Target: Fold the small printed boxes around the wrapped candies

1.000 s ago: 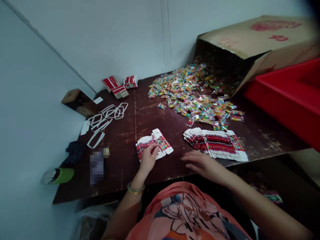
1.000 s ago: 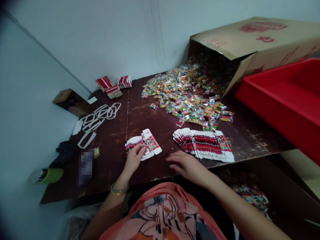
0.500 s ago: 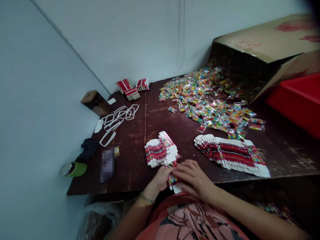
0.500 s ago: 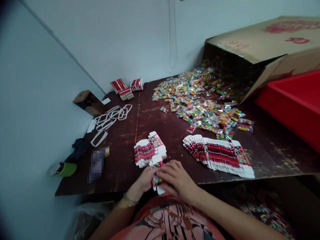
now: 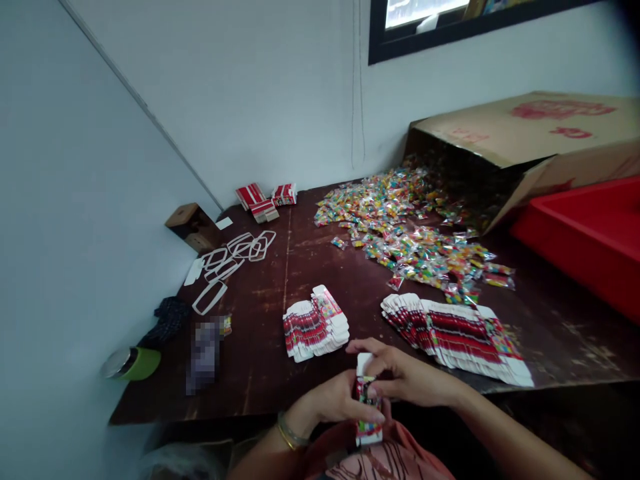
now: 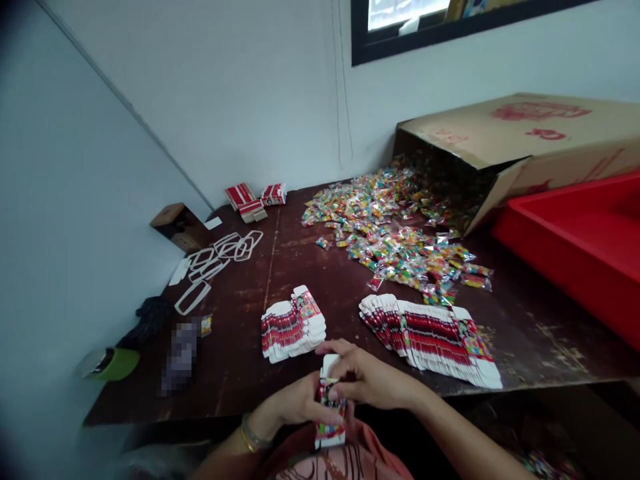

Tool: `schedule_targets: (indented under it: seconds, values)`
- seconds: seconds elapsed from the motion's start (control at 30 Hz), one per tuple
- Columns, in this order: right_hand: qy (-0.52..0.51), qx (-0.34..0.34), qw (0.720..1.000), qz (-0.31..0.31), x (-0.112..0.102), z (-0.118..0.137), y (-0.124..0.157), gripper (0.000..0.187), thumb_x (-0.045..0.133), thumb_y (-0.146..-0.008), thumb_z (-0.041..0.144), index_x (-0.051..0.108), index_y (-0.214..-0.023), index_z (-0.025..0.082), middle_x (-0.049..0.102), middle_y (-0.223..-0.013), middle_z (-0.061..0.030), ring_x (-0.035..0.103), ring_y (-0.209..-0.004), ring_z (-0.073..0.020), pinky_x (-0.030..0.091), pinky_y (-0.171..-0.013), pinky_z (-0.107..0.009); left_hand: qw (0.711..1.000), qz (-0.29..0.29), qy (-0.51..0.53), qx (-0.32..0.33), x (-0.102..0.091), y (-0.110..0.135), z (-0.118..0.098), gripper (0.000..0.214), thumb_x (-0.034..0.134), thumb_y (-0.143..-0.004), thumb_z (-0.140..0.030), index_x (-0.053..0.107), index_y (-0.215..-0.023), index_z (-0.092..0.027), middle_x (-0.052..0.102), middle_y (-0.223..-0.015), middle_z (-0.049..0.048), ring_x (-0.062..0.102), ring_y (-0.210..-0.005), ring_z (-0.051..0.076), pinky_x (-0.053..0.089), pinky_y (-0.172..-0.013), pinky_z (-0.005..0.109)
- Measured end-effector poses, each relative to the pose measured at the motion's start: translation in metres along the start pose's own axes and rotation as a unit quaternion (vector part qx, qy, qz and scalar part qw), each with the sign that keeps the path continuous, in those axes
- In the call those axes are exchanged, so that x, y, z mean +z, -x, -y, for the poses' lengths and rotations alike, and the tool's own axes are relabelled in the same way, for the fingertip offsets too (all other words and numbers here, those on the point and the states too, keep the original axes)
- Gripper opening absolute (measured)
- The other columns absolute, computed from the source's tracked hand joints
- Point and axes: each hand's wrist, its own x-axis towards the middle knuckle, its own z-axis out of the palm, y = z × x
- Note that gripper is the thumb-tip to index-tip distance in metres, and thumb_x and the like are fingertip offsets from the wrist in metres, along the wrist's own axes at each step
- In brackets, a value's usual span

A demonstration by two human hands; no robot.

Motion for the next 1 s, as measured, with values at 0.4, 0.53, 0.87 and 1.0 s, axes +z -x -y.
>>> schedule_targets:
  seconds: [0.4,0.53,0.87,1.0]
  values:
    - [-0.236,0.141,0.913,-0.301,0.048,-0.037,0.043,0.025,0.056,-0.088,0.046,0.048,-0.093,0.023,0.056,-0.067,0.0033,0.052,-0.054,-0.0111,0.043,-0.051,-0.022,0.935,-0.293,-0.141,0.142,0.026,0.005,0.040,0.038,0.063,-0.083,-0.036,0.046,-0.112,-0.019,0.065,-0.089,0.0036,0.063,-0.079,0.016,0.048,-0.075,0.026]
    - [-0.470,0.220,0.832,-0.198,0.049,-0.045,0.054,0.030,0.074,-0.076,0.038,0.053,-0.084,0.018,0.050,-0.062,0.0069,0.043,-0.047,-0.0039,0.038,-0.045,-0.014,0.946,-0.222,-0.210,0.106,0.025,0.020,0.044,0.033,0.061,-0.084,-0.033,0.053,-0.113,-0.020,0.068,-0.091,0.0048,0.065,-0.081,0.017,0.049,-0.076,0.027]
    - [-0.148,0.141,0.961,-0.187,0.044,-0.041,0.043,0.023,0.067,-0.082,0.039,0.072,-0.087,0.017,0.067,-0.084,-0.0054,0.061,-0.072,-0.0143,0.051,-0.064,-0.025,0.948,-0.312,-0.021,0.064,0.034,0.014,0.040,0.020,0.067,-0.073,-0.027,0.064,-0.091,-0.019,0.063,-0.075,0.0010,0.057,-0.071,0.015,0.044,-0.069,0.025]
    - [-0.003,0.069,0.979,-0.190,0.047,-0.026,0.042,0.034,0.050,-0.093,0.040,0.076,-0.087,0.019,0.070,-0.090,-0.0076,0.063,-0.083,-0.0171,0.049,-0.077,-0.029,0.944,-0.244,0.224,0.007,0.034,0.005,0.046,0.028,0.065,-0.062,-0.017,0.059,-0.089,-0.017,0.061,-0.076,-0.0009,0.057,-0.070,0.013,0.043,-0.068,0.025]
